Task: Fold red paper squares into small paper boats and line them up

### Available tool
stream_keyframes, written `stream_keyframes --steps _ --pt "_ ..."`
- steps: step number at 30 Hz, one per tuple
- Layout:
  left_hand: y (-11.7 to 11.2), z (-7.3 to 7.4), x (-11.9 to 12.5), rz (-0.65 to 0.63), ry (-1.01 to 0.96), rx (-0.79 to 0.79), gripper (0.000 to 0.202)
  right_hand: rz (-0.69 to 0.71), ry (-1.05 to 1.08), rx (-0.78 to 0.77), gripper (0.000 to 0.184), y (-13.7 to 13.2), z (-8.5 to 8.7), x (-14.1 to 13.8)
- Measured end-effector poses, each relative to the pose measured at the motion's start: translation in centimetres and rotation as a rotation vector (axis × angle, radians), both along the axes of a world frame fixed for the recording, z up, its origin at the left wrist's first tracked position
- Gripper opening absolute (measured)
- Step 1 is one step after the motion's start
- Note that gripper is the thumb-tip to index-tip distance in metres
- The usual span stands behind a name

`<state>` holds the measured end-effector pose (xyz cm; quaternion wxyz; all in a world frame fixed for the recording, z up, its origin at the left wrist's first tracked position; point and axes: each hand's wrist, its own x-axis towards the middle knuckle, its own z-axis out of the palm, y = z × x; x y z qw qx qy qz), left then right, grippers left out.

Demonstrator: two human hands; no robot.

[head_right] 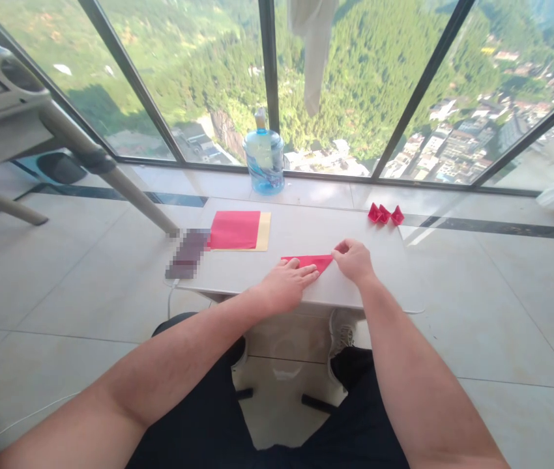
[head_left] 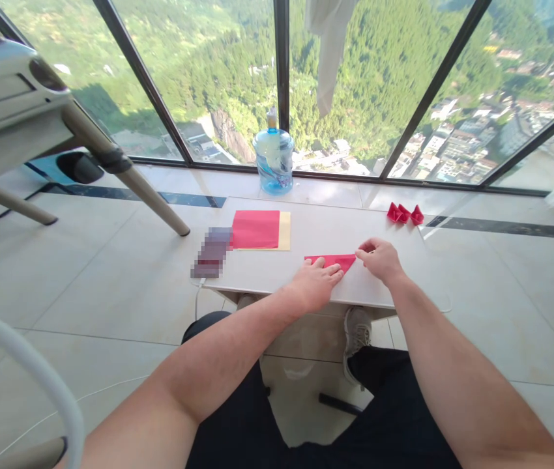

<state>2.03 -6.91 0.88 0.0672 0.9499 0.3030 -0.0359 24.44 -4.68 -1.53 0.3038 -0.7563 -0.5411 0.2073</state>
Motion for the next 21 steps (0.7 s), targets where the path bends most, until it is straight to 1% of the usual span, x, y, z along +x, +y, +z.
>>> stream_keyframes --steps 5,6,10,16,21 --pt "0.2 -0.3 0.1 0.037 -0.037 0.003 0.064 0.216 -0.086 -0.016 0.009 -0.9 1.0 -1.1" --pt "0.1 -0.2 0.0 0.038 -0.041 -0.004 0.065 0.236 -0.107 -0.011 0.010 -1.0 1.1 -1.3" --pt "-0.4 0.1 -0.2 0.057 -0.048 -0.016 0.066 0.260 -0.204 0.031 0.013 -0.8 1.0 -1.6" --pt "-0.7 0.4 -0.2 0.066 -0.065 -0.013 0.065 0.307 -0.292 -0.072 0.012 0.1 0.9 -1.9" --pt "-0.7 0.4 -0.1 0.069 -0.050 -0.013 0.066 0.346 -0.359 -0.093 0.009 0.6 0.9 -2.4"
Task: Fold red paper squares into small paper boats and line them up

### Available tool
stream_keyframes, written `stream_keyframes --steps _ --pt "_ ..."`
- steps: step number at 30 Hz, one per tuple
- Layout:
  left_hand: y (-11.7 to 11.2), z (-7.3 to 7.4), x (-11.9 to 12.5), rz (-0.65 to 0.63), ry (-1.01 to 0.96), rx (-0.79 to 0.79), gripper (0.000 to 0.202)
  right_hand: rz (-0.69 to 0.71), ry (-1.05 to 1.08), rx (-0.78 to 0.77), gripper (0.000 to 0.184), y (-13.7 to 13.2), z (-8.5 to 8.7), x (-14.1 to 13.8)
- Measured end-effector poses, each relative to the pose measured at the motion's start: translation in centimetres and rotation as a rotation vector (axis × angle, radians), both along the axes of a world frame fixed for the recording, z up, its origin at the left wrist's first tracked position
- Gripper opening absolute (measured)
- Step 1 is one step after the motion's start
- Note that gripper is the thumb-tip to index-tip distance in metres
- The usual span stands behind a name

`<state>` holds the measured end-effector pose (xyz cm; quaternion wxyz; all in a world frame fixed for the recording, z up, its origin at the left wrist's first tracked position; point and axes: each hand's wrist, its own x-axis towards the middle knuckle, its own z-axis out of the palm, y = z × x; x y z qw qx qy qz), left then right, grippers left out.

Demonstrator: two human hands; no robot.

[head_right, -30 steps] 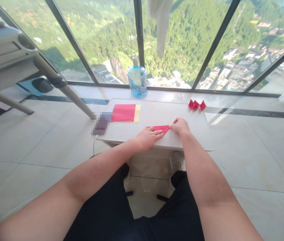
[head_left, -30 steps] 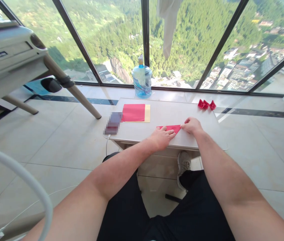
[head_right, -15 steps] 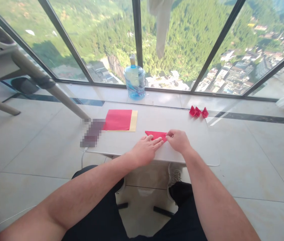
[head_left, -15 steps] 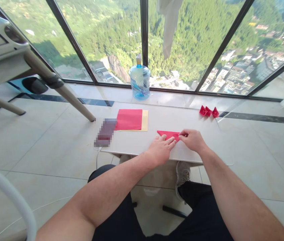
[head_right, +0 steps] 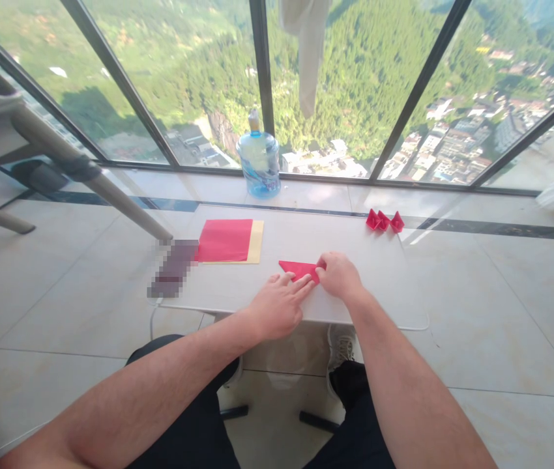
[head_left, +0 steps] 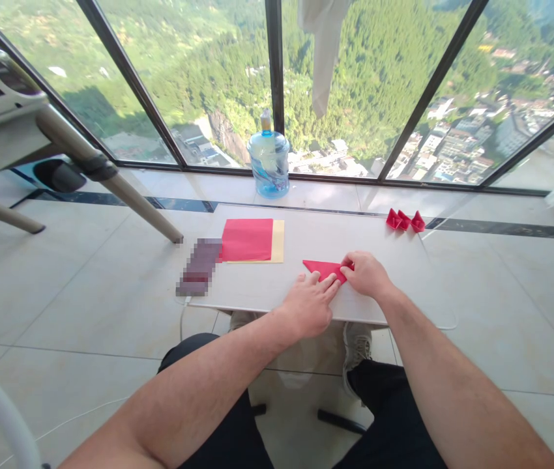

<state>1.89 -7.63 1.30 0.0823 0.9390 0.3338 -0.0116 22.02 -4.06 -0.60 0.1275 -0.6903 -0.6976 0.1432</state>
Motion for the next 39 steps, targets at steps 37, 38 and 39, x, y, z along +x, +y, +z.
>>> stream_keyframes --steps 37,38,39 --pt "-0.77 -0.01 0.51 0.102 0.016 0.027 0.065 0.051 -0.123 0.011 0.013 0.00 -0.26 -0.33" --pt "-0.78 0.00 0.52 0.104 0.018 0.027 0.065 0.050 -0.125 0.009 0.013 0.00 -0.25 -0.35" --pt "-0.79 0.01 0.53 0.105 0.021 0.026 0.065 0.051 -0.127 0.009 0.013 0.00 -0.24 -0.36"
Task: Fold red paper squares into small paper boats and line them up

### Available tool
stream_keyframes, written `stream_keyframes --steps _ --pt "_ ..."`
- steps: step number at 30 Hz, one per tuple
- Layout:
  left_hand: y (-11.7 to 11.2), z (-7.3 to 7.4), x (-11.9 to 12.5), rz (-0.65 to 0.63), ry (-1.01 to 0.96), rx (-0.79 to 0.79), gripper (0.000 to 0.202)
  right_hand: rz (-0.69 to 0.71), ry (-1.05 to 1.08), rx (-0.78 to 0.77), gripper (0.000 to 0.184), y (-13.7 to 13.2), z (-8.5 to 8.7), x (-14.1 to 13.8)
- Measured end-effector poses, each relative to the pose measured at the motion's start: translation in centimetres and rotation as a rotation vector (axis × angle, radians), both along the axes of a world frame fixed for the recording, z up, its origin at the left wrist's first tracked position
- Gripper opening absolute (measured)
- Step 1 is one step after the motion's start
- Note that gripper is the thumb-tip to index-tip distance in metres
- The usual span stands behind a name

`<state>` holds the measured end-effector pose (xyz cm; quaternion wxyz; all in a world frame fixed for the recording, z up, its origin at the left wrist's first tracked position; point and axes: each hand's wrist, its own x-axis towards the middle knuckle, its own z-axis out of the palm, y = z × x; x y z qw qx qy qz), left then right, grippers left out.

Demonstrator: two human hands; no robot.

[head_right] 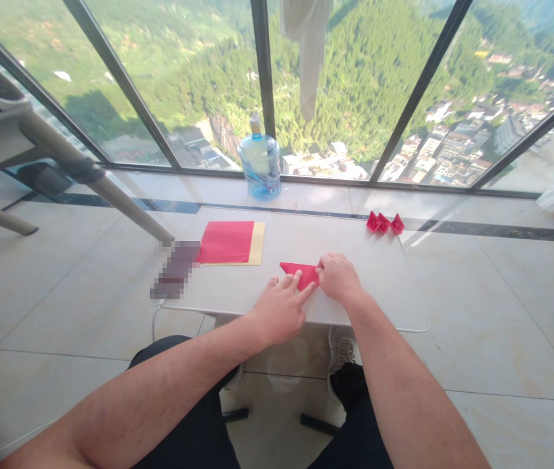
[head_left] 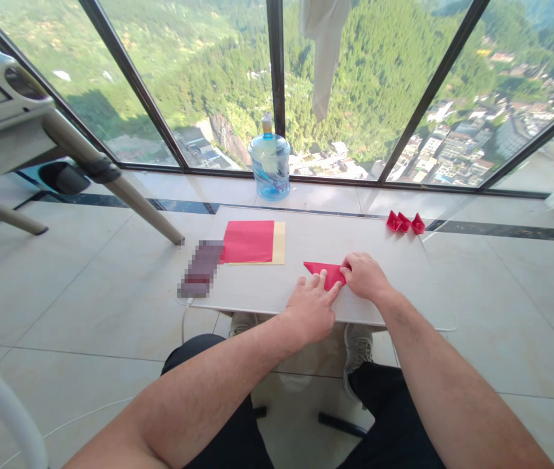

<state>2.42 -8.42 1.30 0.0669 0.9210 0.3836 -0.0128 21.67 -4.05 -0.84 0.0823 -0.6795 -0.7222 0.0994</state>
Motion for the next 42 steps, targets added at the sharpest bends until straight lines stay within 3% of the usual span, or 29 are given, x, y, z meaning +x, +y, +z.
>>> stream_keyframes --steps 10,15,21,28,42 --pt "0.2 0.0 0.0 -0.015 0.010 -0.011 0.065 0.001 -0.012 0.009 0.013 -0.1 0.0 0.0" --pt "0.4 0.3 0.2 -0.013 0.023 -0.025 0.067 0.043 -0.016 0.131 0.013 -0.9 0.8 -1.3" --pt "0.4 0.6 0.2 -0.020 0.005 -0.030 0.055 0.142 0.251 0.036 0.031 -1.4 0.5 -2.4" --pt "0.3 0.5 0.2 -0.014 -0.009 -0.033 0.056 0.150 0.217 -0.030 0.032 -0.9 0.4 -2.3" --pt "-0.3 -1.2 0.1 0.064 -0.085 -0.045 0.070 0.214 0.228 -0.025 0.029 -0.6 -0.1 -2.2"
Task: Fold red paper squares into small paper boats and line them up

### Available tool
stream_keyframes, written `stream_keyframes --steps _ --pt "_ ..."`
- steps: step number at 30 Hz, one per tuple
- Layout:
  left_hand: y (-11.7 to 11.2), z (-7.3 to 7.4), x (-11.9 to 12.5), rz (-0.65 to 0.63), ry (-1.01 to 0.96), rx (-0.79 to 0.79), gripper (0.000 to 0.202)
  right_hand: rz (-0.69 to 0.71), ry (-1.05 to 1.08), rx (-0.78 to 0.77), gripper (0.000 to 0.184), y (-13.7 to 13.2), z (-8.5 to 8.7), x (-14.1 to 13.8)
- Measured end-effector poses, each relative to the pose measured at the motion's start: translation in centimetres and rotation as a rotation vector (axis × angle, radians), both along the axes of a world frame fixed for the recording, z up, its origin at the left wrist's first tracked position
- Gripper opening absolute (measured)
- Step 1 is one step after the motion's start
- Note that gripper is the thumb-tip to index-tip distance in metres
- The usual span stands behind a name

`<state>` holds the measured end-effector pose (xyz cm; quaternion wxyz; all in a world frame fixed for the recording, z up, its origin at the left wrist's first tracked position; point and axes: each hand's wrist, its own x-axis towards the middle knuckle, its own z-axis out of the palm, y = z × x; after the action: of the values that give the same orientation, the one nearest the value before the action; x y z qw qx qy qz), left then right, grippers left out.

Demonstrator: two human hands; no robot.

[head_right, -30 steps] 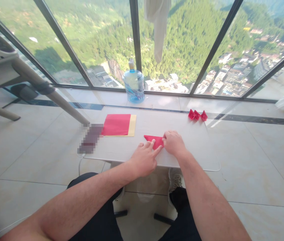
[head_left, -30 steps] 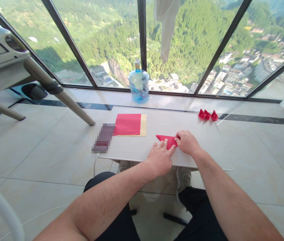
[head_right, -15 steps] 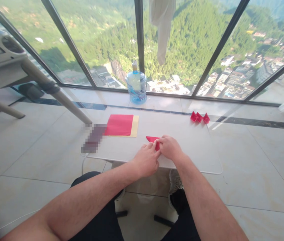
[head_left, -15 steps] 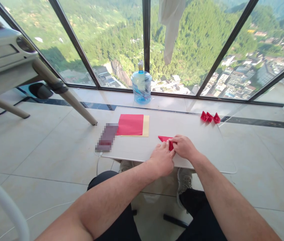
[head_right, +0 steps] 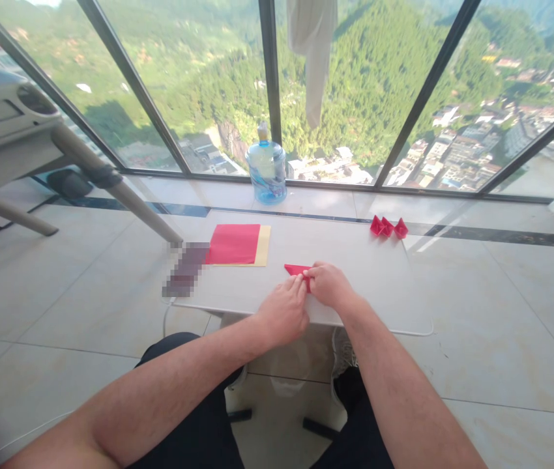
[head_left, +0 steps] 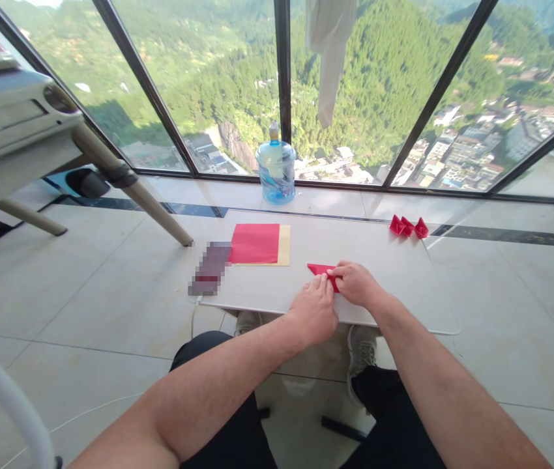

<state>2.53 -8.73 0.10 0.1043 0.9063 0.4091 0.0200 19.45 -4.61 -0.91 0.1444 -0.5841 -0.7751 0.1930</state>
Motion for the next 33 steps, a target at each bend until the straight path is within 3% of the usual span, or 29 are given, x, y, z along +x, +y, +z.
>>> stream_keyframes --steps 14,18,21,25,33 --pt "1.0 1.5 -0.9 0.178 0.121 0.100 0.076 -0.025 0.030 0.021 0.031 0.1 -0.2 0.0" --pt "1.3 1.4 -1.2 0.215 0.040 0.180 0.061 -0.005 0.046 0.021 0.030 0.1 -0.1 0.0" --pt "1.9 0.9 -1.3 0.071 -0.137 0.222 0.039 0.026 0.060 0.013 0.027 0.2 -0.1 0.2" --pt "2.9 -0.3 -1.4 -0.171 -0.206 0.107 0.031 0.063 0.099 0.005 0.020 0.1 -0.4 0.6" --pt "3.2 -0.6 -2.0 -0.206 -0.174 0.076 0.035 0.094 0.089 -0.025 0.025 -0.3 0.3 1.1"
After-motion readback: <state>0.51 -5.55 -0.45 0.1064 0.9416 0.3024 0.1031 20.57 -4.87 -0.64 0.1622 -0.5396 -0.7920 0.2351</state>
